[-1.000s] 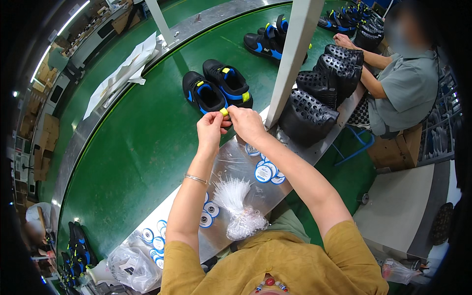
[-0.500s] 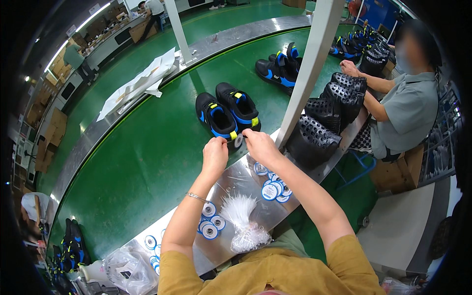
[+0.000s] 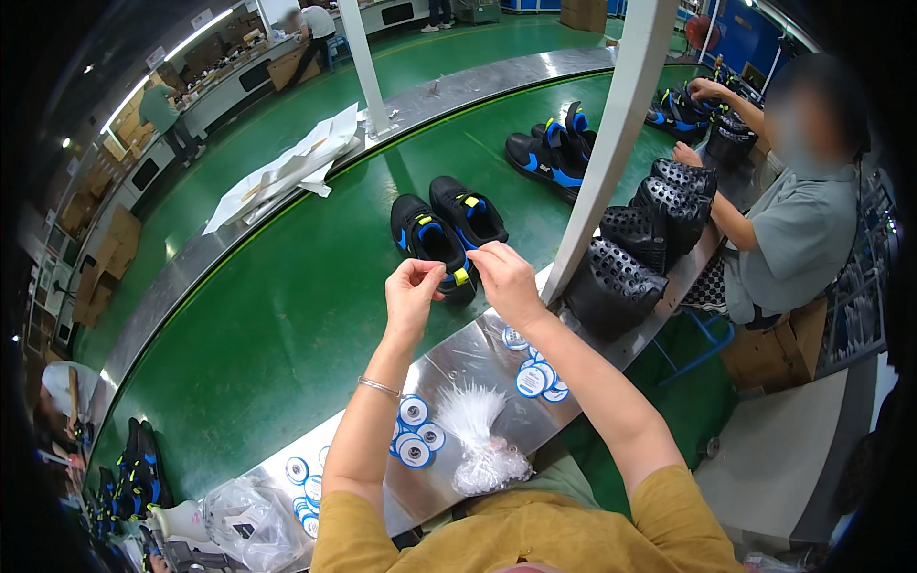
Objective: The person attaches small circular tags to the tongue of black and blue shoes on a moving conveyor belt. They pick up a tag, thread a plastic tie through it, and secure it to the shoe before moving to the next pair.
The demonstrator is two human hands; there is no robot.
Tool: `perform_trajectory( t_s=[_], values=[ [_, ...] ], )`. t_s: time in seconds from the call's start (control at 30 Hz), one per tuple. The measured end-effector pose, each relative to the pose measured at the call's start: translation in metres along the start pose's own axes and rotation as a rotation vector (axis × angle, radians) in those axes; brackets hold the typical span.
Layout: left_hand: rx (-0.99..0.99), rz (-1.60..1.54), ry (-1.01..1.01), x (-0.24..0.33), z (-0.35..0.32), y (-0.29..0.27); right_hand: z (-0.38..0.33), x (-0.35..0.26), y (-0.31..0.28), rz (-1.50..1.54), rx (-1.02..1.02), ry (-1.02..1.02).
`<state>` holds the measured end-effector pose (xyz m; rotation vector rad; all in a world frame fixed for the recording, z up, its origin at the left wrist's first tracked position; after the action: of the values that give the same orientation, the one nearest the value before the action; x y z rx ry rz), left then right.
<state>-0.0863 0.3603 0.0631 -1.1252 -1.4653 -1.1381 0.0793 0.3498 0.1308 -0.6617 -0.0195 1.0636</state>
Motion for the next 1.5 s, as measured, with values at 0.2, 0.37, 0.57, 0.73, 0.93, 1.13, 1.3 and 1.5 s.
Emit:
perform_trajectory(
  t_s=[0.2,0.37,0.57,0.73,0.93,1.13,1.3,1.5],
  values=[
    [-0.101,-0.166,-0.149,-0.014,0.000,0.008,-0.010,0.031,0.031,0.463,0.098,0.443],
    [-0.125,-0.165,-0.131,-0.014,-0.003,0.008,-0.027,0.049,0.054,0.705,0.081,0.584],
    [-0.164,-0.009,-0.108,-0.014,-0.003,0.005,-0.023,0.046,0.057,0.911,0.030,0.711],
    [-0.210,-0.053,-0.074,-0.002,-0.009,0.009,-0.019,0.039,0.062,1.026,-0.012,0.721],
    [-0.267,-0.064,-0.092,-0.004,-0.009,0.004,-0.019,0.034,0.066,1.074,-0.147,0.744],
    [-0.292,-0.007,-0.150,0.002,-0.009,0.000,-0.020,0.032,0.071,1.039,-0.241,0.725],
    [-0.308,0.047,-0.159,0.005,-0.010,-0.005,-0.019,0.036,0.065,1.028,-0.212,0.764],
    [-0.367,0.048,-0.149,0.004,-0.012,-0.008,-0.020,0.026,0.076,1.034,-0.315,0.719]
  ],
)
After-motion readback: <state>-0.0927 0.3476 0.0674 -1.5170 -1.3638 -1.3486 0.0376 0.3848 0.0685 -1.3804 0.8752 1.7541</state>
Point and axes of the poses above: each hand's wrist, its own z-axis towards the middle knuckle, its own y-axis out of the palm, x = y × z, the point moved 8 cm from there along z, towards the middle knuckle, and after that the axes turned 11 degrees about -y, right-handed, at the moved point
